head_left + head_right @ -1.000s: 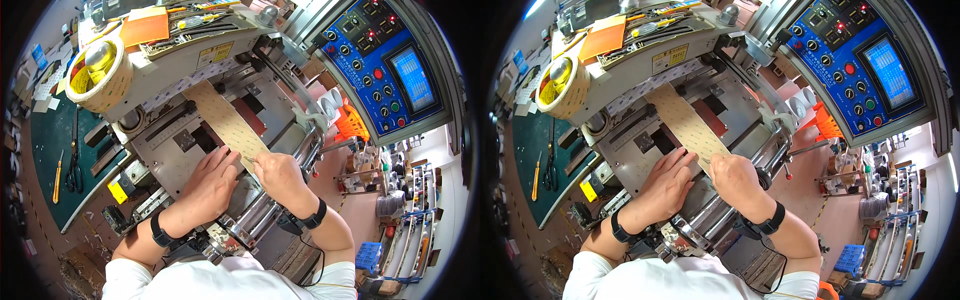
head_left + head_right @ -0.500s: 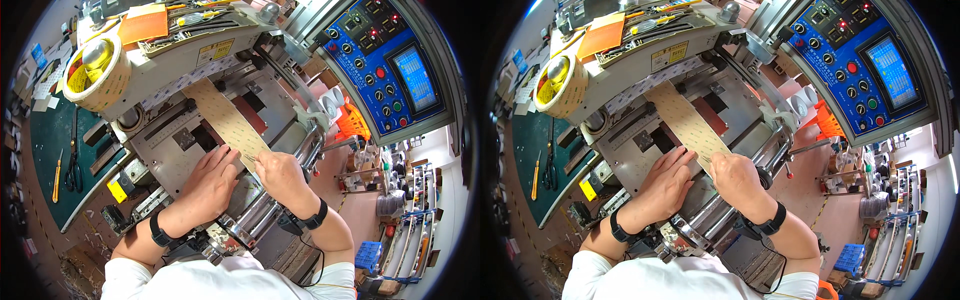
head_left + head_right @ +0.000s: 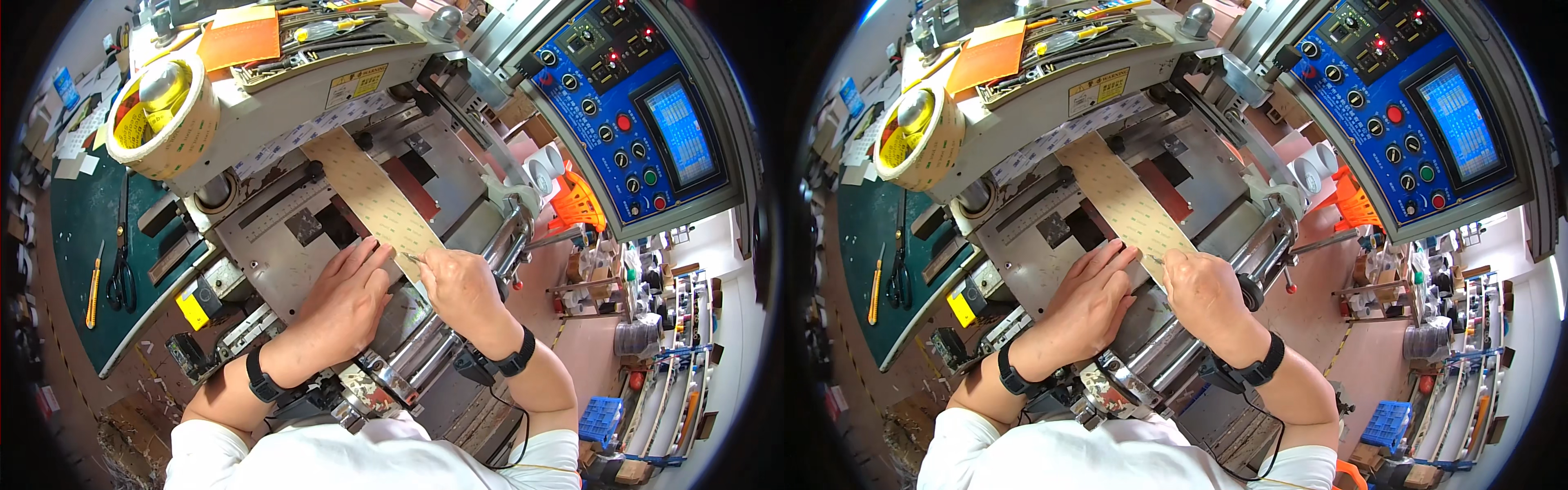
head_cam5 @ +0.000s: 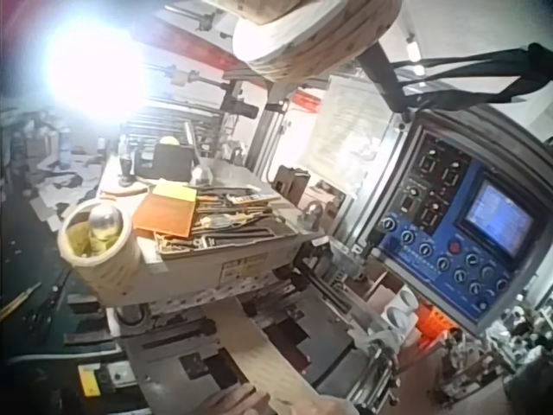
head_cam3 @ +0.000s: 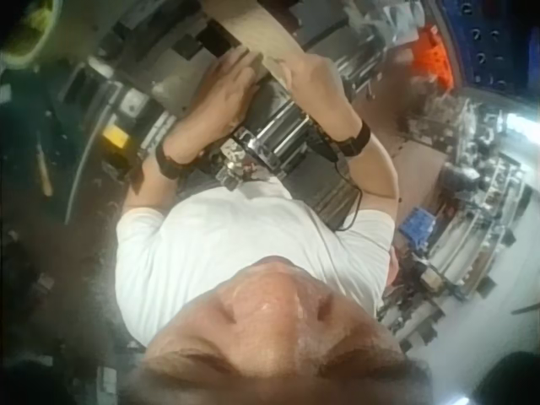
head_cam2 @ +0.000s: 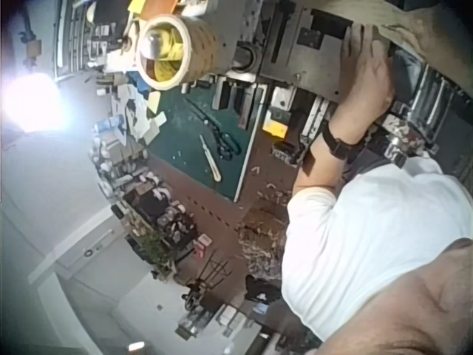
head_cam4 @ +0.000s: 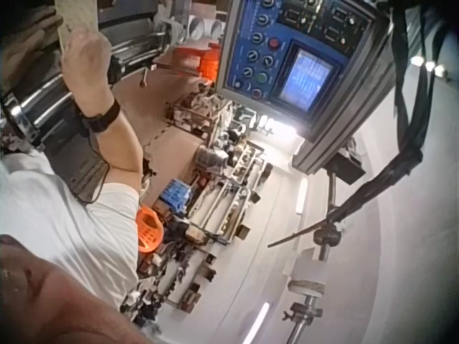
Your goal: Operating and adjusting industrial machinery for material processing.
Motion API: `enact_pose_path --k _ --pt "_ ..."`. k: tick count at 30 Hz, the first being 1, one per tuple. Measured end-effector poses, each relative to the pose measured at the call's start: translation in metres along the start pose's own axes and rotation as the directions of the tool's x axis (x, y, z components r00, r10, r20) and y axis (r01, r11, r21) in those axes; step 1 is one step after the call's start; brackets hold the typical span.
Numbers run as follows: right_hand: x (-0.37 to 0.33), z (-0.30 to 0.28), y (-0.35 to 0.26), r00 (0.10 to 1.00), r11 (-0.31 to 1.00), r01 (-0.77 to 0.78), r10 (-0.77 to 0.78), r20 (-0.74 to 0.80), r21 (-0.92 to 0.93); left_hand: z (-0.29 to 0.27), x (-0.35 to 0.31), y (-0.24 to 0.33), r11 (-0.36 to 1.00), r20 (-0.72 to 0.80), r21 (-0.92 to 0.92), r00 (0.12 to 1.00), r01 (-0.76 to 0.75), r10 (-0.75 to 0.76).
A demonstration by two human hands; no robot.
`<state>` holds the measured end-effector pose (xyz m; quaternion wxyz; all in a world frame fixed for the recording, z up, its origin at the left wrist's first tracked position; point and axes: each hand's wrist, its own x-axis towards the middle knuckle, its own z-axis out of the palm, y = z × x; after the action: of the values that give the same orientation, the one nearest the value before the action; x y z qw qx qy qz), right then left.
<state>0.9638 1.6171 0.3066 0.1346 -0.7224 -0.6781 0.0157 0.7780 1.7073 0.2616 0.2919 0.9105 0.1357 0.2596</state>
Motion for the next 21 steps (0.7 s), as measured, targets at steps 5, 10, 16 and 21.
enact_pose_path --k 5,10,16,21 --pt "0.002 -0.001 -0.001 1.0 1.0 -0.018 0.018 0.011 -0.002 0.0 -0.001 -0.001 1.0 -0.001 0.0 1.0 0.003 -0.003" --pt "0.002 -0.002 0.0 0.998 0.999 -0.052 0.052 0.021 -0.002 0.001 0.0 -0.001 1.0 -0.001 -0.004 1.0 0.002 -0.002" --pt "0.002 -0.006 0.004 0.997 0.998 -0.035 0.039 -0.071 0.056 0.001 0.0 -0.001 1.0 -0.025 -0.002 1.0 -0.006 0.006" --pt "-0.009 -0.021 -0.014 0.919 0.637 -0.387 0.324 0.224 0.667 0.001 -0.003 -0.007 0.974 -0.142 -0.226 0.989 0.015 -0.048"
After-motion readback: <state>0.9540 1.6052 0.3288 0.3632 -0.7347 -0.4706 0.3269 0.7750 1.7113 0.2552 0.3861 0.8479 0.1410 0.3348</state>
